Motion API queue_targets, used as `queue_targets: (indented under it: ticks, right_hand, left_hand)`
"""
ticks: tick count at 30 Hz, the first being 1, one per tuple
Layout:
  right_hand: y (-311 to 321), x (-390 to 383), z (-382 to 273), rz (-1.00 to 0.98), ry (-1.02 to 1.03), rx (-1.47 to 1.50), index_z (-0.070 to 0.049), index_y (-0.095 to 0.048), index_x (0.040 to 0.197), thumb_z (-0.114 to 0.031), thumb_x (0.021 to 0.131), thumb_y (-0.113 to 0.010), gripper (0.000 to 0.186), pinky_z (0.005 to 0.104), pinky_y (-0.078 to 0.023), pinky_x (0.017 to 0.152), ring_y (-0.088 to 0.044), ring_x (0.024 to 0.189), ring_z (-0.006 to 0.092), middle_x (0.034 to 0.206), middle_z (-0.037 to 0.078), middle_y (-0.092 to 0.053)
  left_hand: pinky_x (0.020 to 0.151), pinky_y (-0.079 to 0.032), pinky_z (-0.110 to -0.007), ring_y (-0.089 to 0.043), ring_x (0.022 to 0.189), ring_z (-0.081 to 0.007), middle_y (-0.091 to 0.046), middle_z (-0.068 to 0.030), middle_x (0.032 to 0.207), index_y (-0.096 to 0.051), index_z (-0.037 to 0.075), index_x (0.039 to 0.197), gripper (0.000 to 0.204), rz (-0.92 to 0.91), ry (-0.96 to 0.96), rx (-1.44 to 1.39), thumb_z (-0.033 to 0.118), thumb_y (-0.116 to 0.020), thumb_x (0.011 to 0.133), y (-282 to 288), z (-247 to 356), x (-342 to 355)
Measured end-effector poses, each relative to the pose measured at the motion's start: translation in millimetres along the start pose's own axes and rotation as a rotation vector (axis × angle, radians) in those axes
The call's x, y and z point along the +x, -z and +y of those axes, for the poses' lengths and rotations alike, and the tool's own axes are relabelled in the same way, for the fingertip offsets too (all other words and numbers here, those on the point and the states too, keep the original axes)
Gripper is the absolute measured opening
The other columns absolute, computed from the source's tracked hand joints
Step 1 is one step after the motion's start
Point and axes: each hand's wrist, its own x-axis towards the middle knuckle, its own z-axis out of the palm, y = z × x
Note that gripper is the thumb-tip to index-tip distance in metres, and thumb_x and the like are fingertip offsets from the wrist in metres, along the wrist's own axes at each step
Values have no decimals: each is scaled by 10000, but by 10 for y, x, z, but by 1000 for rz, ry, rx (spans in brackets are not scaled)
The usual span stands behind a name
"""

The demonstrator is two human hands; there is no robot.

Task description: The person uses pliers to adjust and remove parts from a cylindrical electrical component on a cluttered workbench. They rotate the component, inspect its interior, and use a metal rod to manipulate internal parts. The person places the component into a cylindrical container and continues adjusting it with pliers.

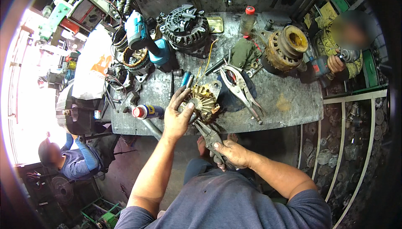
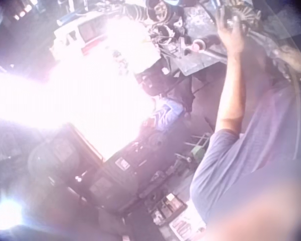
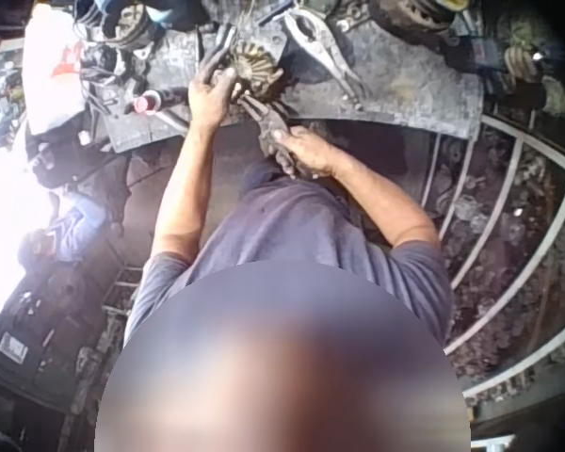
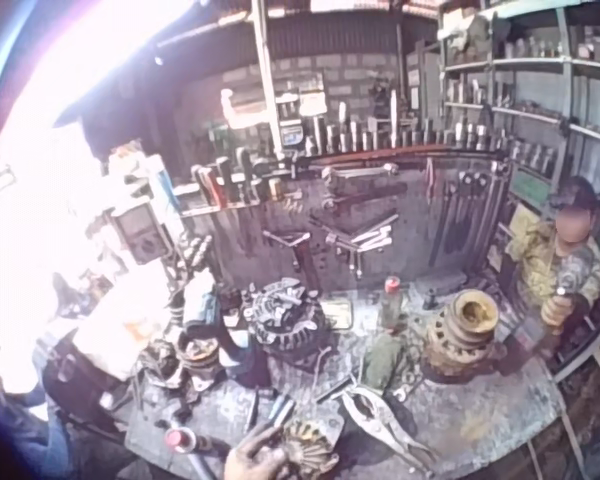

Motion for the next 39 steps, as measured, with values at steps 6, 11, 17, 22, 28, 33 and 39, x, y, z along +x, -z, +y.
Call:
queue_targets:
  ticks: [6,11,17,22,28,33,39]
  right_hand:
    - [-16,4,8,16,13,-27,13,-635,1081,-629,1150,-483,663,343,-565,557,-624,605,162,740,59,-619]
    - [-74,1,46,62,75,-35,5,-637,1050,-629,1148,-491,657,331,-547,552,-612,606,152,746,48,-612]
    - [-295,32,188,136,99,131,-12,-635,1060,-578,1158,-519,586,327,-523,545,-590,598,147,740,39,-606]
    - [-409,68,261,148,89,191,-27,-634,1122,-553,1155,-537,536,357,-569,596,-624,655,175,787,60,-624]
    - [-306,77,244,123,120,102,-18,-644,1064,-544,1170,-512,553,339,-542,562,-615,605,156,738,44,-627]
    - [-291,83,258,110,126,93,-12,-648,1053,-549,1173,-497,571,334,-542,551,-616,589,155,727,47,-627]
    - [50,-43,-89,35,-24,-42,1,-649,1068,-582,1167,-478,615,338,-563,560,-624,583,163,721,62,-628]
  left_hand:
    - [1225,-412,-516,-612,1381,-407,-651,-267,1482,-770,-25,1111,333,68,-269,-103,272,-687,985,-30,-189,47]
    - [1205,-435,-509,-661,1312,-394,-751,-244,1298,-734,-33,1002,280,144,-246,-144,233,-647,998,-142,-255,25]
    - [1199,-447,-509,-678,1284,-409,-771,-219,1256,-734,-26,1005,233,210,-239,-130,187,-638,1002,-168,-190,8]
    - [1195,-430,-484,-665,1282,-371,-749,-245,1274,-731,-42,960,321,214,-207,-150,258,-627,1008,-191,-160,5]
    - [1213,-422,-528,-660,1289,-408,-777,-208,1215,-743,-21,957,337,110,-281,-115,301,-648,989,-85,-242,95]
    - [1214,-429,-545,-659,1303,-432,-789,-201,1200,-773,-11,970,358,121,-307,-106,326,-653,989,-80,-272,103]
    - [1226,-406,-540,-653,1323,-434,-770,-241,1202,-728,-23,895,448,82,-251,-125,408,-637,973,-60,-237,109]
